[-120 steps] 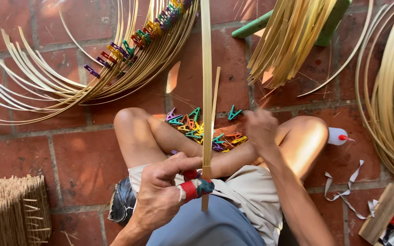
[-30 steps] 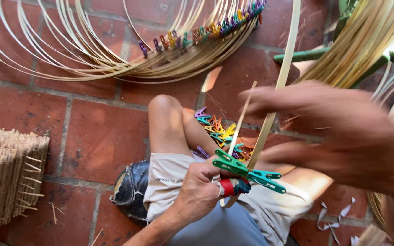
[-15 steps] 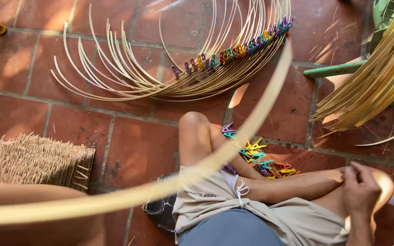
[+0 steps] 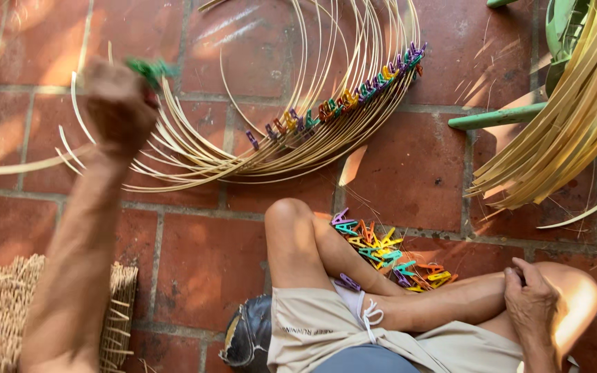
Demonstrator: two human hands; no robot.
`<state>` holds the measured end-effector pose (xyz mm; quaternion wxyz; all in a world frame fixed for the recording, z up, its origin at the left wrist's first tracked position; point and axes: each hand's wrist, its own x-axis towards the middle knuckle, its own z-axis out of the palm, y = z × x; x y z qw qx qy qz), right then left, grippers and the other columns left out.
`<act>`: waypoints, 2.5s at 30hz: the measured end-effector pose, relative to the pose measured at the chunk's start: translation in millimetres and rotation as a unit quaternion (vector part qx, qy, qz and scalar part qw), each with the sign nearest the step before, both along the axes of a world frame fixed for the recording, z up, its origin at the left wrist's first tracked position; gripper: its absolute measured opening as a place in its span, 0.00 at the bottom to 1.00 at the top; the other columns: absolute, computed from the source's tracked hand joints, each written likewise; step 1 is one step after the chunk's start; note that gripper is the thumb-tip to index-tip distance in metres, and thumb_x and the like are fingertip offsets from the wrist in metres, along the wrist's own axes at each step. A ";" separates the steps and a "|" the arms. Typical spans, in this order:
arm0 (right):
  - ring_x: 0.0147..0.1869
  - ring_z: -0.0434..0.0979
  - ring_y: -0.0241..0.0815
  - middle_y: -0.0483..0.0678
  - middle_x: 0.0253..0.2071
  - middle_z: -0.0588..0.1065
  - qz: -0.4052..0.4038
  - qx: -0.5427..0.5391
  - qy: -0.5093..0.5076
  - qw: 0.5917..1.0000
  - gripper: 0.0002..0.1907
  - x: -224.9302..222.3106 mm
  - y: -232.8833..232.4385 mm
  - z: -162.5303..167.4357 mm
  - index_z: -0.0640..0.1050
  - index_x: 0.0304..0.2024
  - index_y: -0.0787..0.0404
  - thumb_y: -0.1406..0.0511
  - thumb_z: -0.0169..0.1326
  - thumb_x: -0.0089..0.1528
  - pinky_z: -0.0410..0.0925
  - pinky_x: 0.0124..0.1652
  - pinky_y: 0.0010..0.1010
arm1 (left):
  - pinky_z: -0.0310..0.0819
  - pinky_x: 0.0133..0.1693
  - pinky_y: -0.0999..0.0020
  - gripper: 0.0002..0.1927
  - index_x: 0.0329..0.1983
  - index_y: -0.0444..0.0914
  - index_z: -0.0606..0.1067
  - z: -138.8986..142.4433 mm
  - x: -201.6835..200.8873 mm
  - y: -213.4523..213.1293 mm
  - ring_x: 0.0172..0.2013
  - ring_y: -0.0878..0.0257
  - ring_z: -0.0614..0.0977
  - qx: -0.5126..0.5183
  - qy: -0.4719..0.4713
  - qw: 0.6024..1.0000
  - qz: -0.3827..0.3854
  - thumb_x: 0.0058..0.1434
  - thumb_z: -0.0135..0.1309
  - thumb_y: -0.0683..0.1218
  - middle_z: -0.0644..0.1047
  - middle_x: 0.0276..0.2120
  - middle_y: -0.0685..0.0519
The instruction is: The person sits on a tiled floor and repeatedly joins thin bamboo strips into circular shapes. They apply glue to the ends of the strips, press them together, and secure the joints with colorful clothespins. Completed circles are placed on a growing stack to the left.
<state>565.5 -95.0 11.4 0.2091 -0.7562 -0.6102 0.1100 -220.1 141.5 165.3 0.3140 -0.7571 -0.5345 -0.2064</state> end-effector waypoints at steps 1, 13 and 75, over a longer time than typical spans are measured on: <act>0.43 0.81 0.52 0.59 0.40 0.80 0.000 -0.004 -0.010 1.000 0.12 -0.6 -1.3 0.4 0.80 0.53 0.64 0.65 0.59 0.69 0.73 0.46 0.38 | 0.70 0.41 0.54 0.06 0.27 0.36 0.70 -32.8 1.2 -0.3 0.35 0.49 0.75 -0.037 0.004 0.999 -0.006 0.59 0.54 0.37 0.72 0.27 0.45; 0.45 0.81 0.56 0.60 0.41 0.80 -0.022 -0.037 -0.064 0.997 0.12 -14.2 -2.3 8.7 0.80 0.52 0.61 0.65 0.58 0.66 0.73 0.48 0.43 | 0.75 0.40 0.56 0.05 0.34 0.38 0.79 -181.6 97.8 -5.0 0.41 0.50 0.79 -0.331 -0.114 0.936 -0.027 0.57 0.60 0.44 0.79 0.32 0.46; 0.32 0.78 0.36 0.47 0.30 0.75 0.186 0.095 0.416 0.885 0.03 -107.0 44.4 82.4 0.77 0.36 0.64 0.74 0.58 0.63 0.75 0.32 0.27 | 0.79 0.32 0.62 0.24 0.64 0.30 0.73 122.9 554.1 -43.4 0.31 0.58 0.83 -0.539 -0.706 0.348 -0.300 0.70 0.52 0.49 0.81 0.38 0.39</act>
